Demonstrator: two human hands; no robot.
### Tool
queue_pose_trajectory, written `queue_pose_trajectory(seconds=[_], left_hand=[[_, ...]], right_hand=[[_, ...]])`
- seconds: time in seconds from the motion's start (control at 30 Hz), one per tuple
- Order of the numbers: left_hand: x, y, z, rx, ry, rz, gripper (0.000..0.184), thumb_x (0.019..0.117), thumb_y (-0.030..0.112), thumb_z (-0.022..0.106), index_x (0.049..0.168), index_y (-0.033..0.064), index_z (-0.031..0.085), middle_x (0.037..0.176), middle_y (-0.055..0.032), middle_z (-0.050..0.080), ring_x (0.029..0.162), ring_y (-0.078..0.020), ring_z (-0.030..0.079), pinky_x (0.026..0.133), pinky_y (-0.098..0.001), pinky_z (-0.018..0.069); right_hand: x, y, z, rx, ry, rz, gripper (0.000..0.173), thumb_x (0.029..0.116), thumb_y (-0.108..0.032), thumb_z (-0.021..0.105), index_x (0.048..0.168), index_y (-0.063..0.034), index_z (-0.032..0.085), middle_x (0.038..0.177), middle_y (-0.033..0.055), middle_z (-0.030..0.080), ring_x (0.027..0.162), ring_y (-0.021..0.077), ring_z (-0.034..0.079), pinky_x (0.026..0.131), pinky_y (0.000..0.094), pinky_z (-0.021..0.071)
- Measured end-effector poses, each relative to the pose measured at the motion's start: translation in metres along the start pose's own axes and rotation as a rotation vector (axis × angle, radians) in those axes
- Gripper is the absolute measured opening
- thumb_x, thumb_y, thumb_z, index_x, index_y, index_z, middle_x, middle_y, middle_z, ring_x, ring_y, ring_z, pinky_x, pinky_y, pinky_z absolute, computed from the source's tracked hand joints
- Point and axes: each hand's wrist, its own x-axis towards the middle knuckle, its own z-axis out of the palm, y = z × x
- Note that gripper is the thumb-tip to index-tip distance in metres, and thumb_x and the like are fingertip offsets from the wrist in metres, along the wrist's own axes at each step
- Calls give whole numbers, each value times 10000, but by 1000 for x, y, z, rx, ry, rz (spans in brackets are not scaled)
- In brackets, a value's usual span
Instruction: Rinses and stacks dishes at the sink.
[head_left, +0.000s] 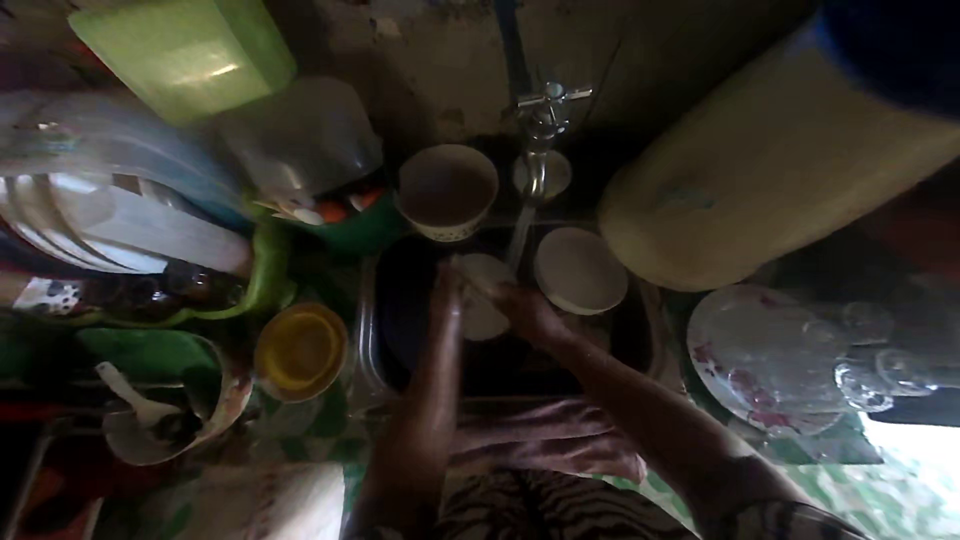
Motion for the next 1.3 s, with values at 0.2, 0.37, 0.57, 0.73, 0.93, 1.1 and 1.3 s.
queue_pose_trajectory(seconds=[0.2,0.37,0.57,0.73,0.93,1.1,1.3], left_hand=[[-15,-30,87,746,-114,516,475,1092,250,432,1533,80,478,1694,-234,152,1574,-441,28,1225,-685,-18],[22,-4,86,1037,-96,327,572,1083,433,431,1526,72,463,1633,-199,342,1541,-399,235,1252,-614,103],[57,-4,23,766,-121,147,548,1129,417,305,1509,68,488,1481,-215,538,1370,-376,517,1126,-589,405],[33,-4,-31,-142,-14,-61,465,1074,454,477,1425,158,548,1275,-98,659,1115,-245,651,906,-493,568],[-9,30,-71,-4,-36,195,361,1088,265,502,1391,74,552,1253,-89,655,1114,-173,647,980,-408,553],[-1,-5,-73,-211,44,77,372,1108,291,432,1413,106,534,1272,-89,648,1111,-202,645,941,-435,559],[29,-54,-35,353,90,-27,351,1067,201,552,1355,9,608,1357,-171,633,1253,-278,594,1060,-479,474]], right_hand=[[25,22,-8,593,379,273,301,1093,-200,467,1252,-17,644,1091,142,677,960,198,644,865,401,539],[8,33,-10,699,449,302,267,1076,-192,524,1172,18,659,977,121,672,864,169,642,797,356,558],[12,55,-21,1029,634,261,251,1071,-232,533,1222,-47,609,959,61,640,813,122,628,706,311,564],[55,61,7,1105,532,202,349,1087,-331,476,1283,-73,605,1075,69,674,936,144,658,822,363,579],[94,59,40,1053,264,318,407,1105,-314,438,1400,-38,486,1221,129,611,1037,196,629,867,380,568],[41,38,-18,707,104,184,392,1097,-316,464,1423,-100,498,1206,59,649,1025,124,652,882,331,575],[-56,-32,-88,-68,280,99,244,1060,-270,570,1161,-63,651,973,103,659,833,180,621,758,420,539]])
